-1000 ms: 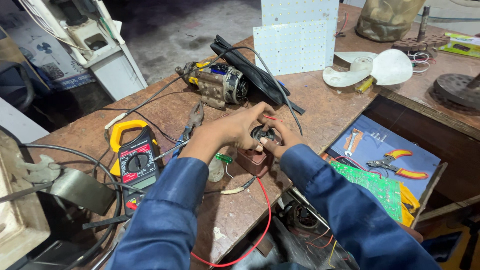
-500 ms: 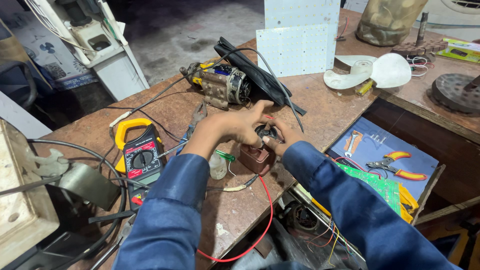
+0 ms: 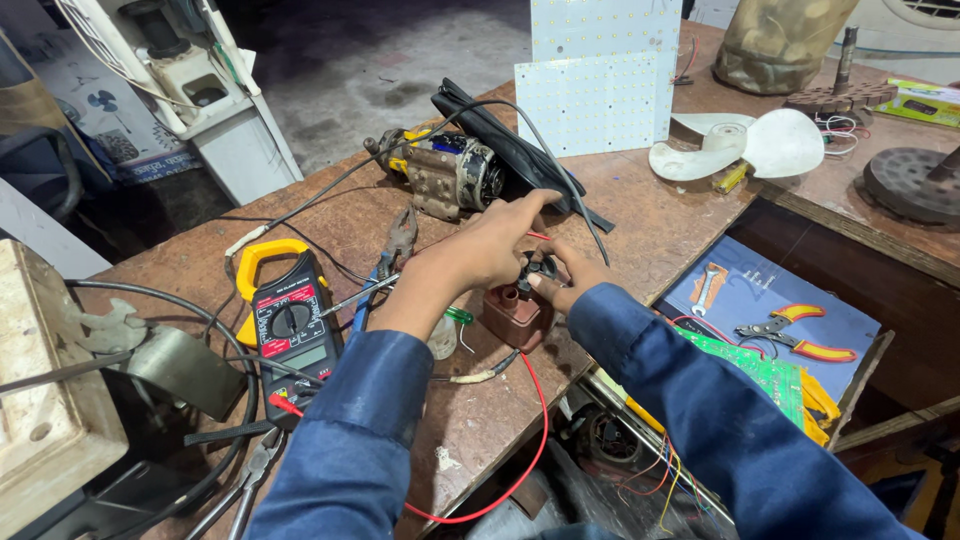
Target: The person holds a small motor end-bell component in one hand and squeezes oil from a plastic squeeze bottle onto its bearing area. They then fit the component onto the motor housing and press and rotate the parts together by hand to seat them.
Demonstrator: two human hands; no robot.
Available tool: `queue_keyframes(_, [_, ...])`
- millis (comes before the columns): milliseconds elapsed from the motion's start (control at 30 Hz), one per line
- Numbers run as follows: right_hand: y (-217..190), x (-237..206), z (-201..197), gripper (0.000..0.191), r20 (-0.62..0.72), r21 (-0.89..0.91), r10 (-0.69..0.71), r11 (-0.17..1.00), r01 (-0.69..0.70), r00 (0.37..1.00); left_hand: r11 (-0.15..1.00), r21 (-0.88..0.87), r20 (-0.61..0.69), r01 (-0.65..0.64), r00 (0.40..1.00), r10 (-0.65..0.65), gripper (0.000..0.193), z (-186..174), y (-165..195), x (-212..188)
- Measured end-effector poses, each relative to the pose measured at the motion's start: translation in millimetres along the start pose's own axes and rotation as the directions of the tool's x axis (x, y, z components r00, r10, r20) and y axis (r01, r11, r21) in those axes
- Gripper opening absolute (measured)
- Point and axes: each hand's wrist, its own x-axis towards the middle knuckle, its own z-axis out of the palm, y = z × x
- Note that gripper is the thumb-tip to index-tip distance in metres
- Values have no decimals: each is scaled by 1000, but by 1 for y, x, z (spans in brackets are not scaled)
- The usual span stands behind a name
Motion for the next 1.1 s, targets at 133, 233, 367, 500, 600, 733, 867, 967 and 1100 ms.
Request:
queue_keyframes(133, [3,1,0,49,10,10,10,1000,-10,1000,997,80,90,6,996,-13,108,-4,7,-2])
queue_keyframes(233, [4,-1,1,49,8,54,27,998,-28,1000,987,155,102,44,993,-60,110,-6,13,-6])
queue_keyframes(367, [3,-4,2,52,-61,109,-73,991,80,995,973,227,94,44,993,-67,109,-8,19,-4])
queue_keyframes(500, [0,-9,0,55,-3,171,68,983,-66,998,960,278,117,28,991,-63,111,-10,22,-2])
queue_keyframes(600, [-1,-16,2,56,-25,182,114,977,-108,993,943,333,139,1,989,-51,116,-8,25,-1])
queue_keyframes(733, [1,-20,5,53,-131,148,-26,988,45,991,928,369,145,-52,989,-2,115,-8,26,2])
queue_keyframes(867, [-1,-24,5,53,-145,144,-64,986,85,987,919,387,127,-80,991,32,113,-7,21,3])
queue_keyframes(967, [-8,-32,-2,60,-112,96,-94,990,105,989,917,387,125,-96,991,51,112,-7,19,4])
queue_keyframes(1100, [-20,-44,-12,87,-37,-51,-80,996,78,996,913,398,140,-87,990,33,113,-9,20,5])
